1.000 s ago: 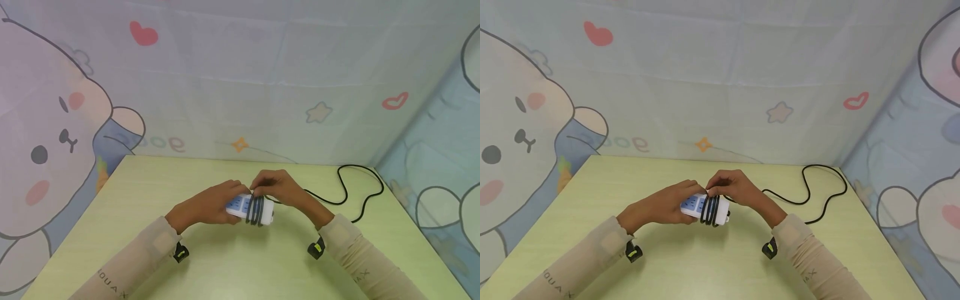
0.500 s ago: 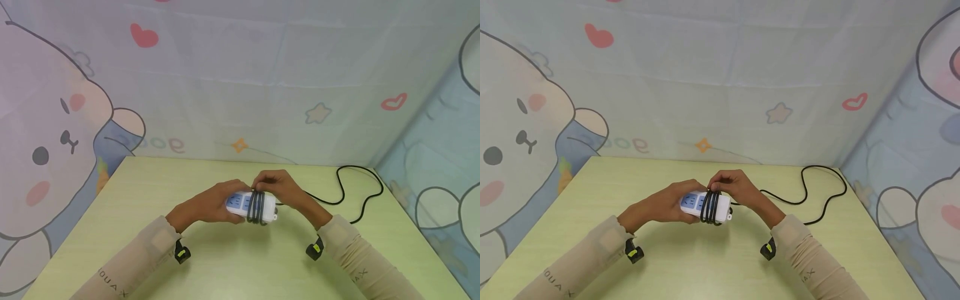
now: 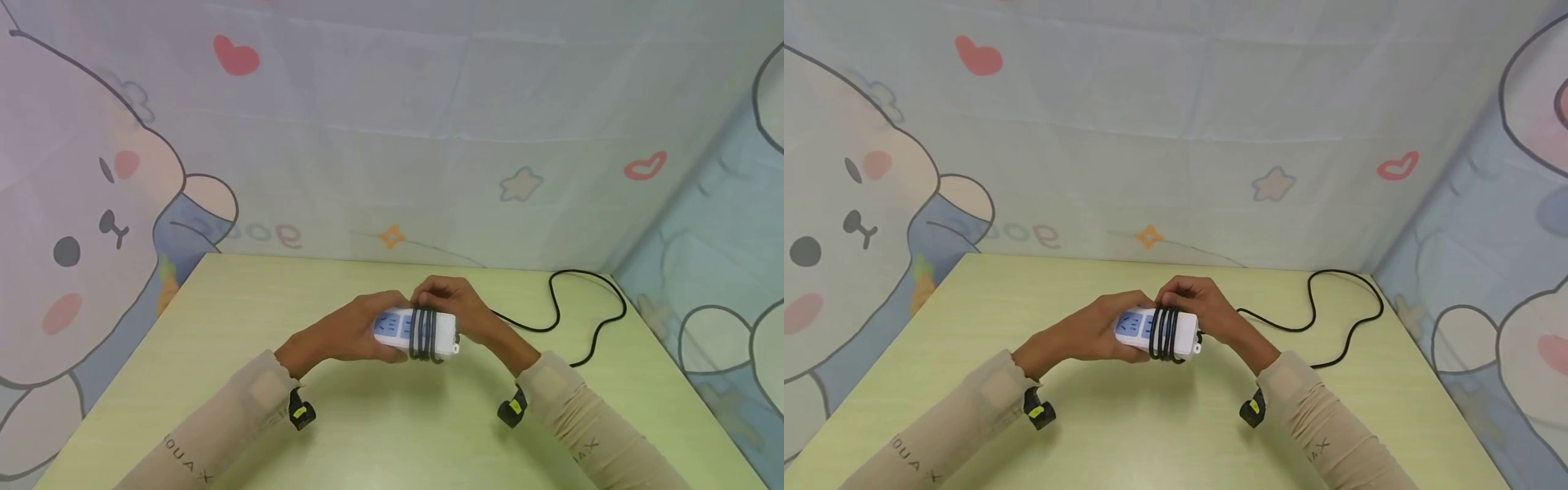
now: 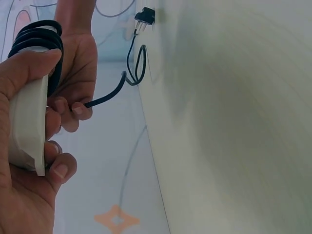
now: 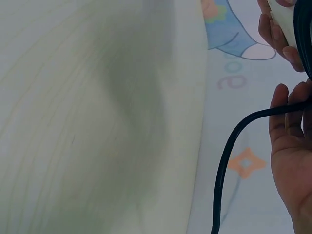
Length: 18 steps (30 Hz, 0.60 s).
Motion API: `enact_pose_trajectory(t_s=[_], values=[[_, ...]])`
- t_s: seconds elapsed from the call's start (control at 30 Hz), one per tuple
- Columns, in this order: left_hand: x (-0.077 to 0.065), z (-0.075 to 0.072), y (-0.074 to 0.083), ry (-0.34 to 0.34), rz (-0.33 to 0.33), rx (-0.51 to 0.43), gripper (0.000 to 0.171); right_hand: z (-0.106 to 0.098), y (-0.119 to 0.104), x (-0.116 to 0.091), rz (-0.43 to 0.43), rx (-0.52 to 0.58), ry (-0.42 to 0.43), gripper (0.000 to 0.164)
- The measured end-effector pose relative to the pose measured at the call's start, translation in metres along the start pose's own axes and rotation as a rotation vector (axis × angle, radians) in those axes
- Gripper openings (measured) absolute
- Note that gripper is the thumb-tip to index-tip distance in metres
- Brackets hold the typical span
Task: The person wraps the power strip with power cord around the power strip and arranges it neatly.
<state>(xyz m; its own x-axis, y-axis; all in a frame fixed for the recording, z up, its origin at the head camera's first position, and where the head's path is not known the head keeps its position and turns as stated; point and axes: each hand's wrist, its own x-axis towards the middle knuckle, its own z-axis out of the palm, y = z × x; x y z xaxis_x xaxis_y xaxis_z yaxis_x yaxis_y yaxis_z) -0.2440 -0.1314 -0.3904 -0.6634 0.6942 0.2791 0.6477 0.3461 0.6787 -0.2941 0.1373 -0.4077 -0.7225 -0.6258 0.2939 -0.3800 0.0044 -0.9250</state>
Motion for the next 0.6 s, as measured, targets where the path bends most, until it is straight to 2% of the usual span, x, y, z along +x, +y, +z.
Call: enact_pose_trajectory(t_s=[0.13,0.33,0.43,0.5,0.6], values=[[0.002,0.0,0.002,0.053,-0.047,-0.017,0.06,-0.001,0.005,-0.002,0.02,0.052,0.001,0.021],[0.004,0.001,0.002,0.124,-0.082,-0.045,0.059,-0.004,0.012,-0.004,-0.064,0.083,-0.078,0.014],[0.005,0.002,0.002,0.143,-0.094,-0.048,0.059,-0.001,0.012,-0.005,-0.067,0.058,-0.076,0.018],[0.005,0.002,0.003,0.161,-0.107,-0.042,0.059,0.001,0.011,-0.006,-0.026,0.033,-0.055,0.019],[0.006,0.002,0.004,0.189,-0.124,-0.037,0.061,0.006,0.008,-0.008,0.082,0.009,-0.015,0.027]])
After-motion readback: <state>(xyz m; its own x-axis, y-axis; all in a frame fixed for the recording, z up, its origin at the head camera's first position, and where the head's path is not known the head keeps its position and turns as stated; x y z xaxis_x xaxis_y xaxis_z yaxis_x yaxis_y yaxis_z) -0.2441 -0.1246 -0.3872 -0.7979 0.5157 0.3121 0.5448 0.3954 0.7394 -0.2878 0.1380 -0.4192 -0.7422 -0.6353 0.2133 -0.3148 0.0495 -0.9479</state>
